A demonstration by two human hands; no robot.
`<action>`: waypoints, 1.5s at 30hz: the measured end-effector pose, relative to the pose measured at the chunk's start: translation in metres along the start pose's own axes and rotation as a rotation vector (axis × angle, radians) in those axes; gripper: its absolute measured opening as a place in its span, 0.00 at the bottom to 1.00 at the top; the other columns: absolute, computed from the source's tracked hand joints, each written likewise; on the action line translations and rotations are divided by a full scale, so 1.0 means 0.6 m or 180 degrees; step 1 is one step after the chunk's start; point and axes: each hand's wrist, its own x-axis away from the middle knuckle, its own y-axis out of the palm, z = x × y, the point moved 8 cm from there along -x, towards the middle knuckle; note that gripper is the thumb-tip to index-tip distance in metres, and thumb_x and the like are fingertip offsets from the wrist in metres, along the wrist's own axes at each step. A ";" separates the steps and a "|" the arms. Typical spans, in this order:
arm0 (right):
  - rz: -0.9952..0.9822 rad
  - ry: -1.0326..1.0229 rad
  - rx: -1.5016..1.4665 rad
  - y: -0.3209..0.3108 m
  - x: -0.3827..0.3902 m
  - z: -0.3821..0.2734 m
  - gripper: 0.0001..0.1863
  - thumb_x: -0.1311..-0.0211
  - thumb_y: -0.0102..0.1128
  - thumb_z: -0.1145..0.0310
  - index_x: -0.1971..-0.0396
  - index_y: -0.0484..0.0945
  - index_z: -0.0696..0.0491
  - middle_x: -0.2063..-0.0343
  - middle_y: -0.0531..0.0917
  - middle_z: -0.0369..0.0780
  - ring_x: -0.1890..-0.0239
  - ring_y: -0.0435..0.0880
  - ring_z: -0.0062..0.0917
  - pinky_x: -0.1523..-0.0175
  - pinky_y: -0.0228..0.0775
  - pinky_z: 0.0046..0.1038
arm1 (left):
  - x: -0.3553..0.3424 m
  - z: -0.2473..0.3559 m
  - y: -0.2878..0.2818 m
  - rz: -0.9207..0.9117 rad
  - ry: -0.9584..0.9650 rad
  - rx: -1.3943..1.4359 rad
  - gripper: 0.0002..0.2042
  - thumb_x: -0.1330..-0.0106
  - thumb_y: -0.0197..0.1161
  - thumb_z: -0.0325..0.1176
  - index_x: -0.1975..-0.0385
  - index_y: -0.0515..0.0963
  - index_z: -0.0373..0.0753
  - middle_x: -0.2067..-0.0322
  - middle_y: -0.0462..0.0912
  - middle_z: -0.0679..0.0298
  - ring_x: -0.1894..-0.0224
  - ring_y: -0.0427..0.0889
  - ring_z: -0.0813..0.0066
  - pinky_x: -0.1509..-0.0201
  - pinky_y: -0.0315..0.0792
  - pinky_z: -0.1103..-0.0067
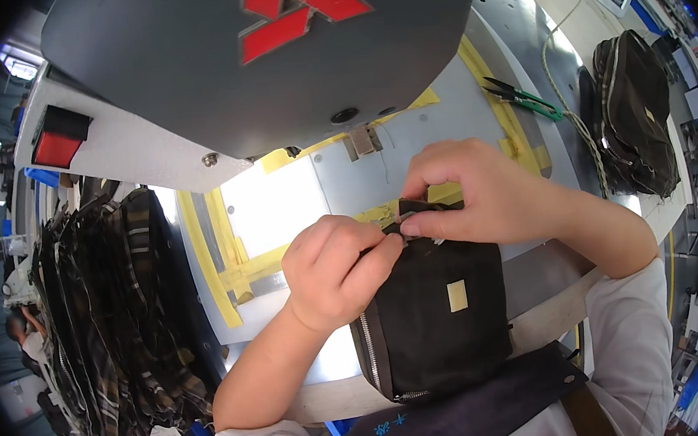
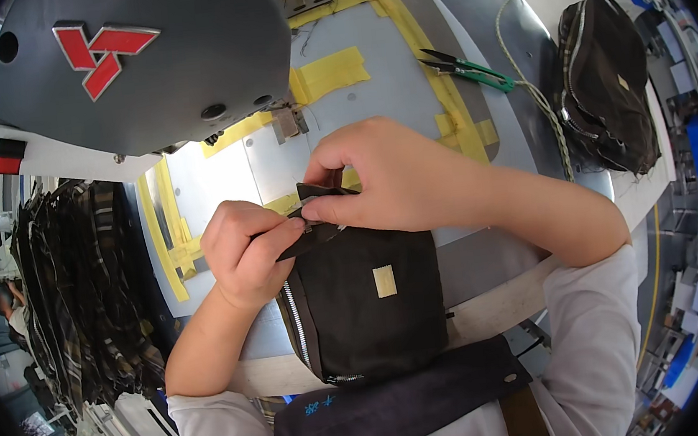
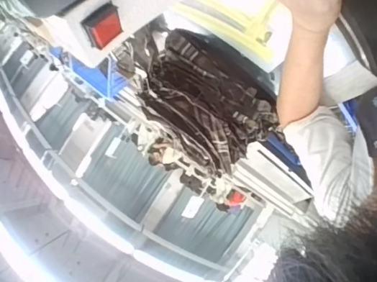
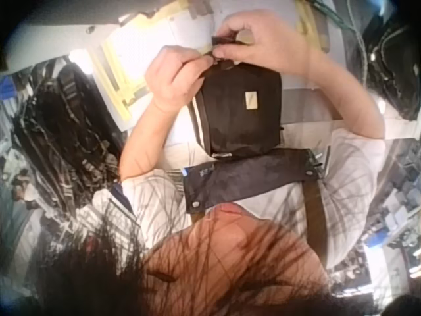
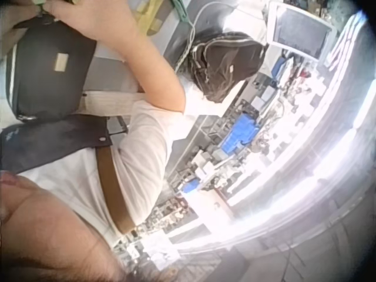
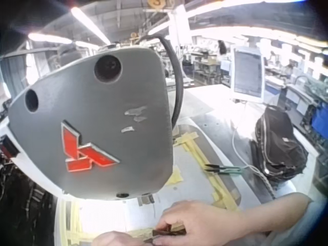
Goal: The person sews a zipper onto a black fabric bag using a sewing machine. They align the zipper, guide the bag under the needle, and sew along the edge. After sewing, they use scissors to trim excess thread and inspect the seam.
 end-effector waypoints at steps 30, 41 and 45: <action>0.1518 -0.2451 0.2172 0.029 0.071 -0.082 0.09 0.56 0.67 0.72 0.71 0.81 0.49 0.71 0.78 0.30 0.68 0.79 0.21 0.47 0.66 0.42 | 0.009 -0.039 0.000 0.0328 -0.1316 0.0648 0.15 0.58 0.71 0.18 0.76 0.70 0.40 0.77 0.76 0.65 0.78 0.79 0.70 0.80 0.69 0.79; 0.1342 -0.2589 0.2393 0.035 0.074 -0.082 0.08 0.55 0.65 0.71 0.72 0.80 0.47 0.71 0.76 0.29 0.67 0.79 0.20 0.45 0.65 0.41 | 0.002 -0.032 0.002 0.0223 -0.1073 0.0478 0.14 0.58 0.70 0.21 0.70 0.77 0.39 0.75 0.75 0.64 0.79 0.78 0.69 0.80 0.70 0.76; 0.1318 -0.2454 0.2192 0.034 0.067 -0.071 0.08 0.54 0.66 0.70 0.71 0.80 0.47 0.70 0.77 0.29 0.66 0.78 0.21 0.43 0.64 0.42 | 0.005 -0.038 0.013 -0.0084 -0.1222 0.0648 0.12 0.57 0.70 0.21 0.71 0.78 0.38 0.72 0.78 0.62 0.77 0.79 0.66 0.77 0.72 0.76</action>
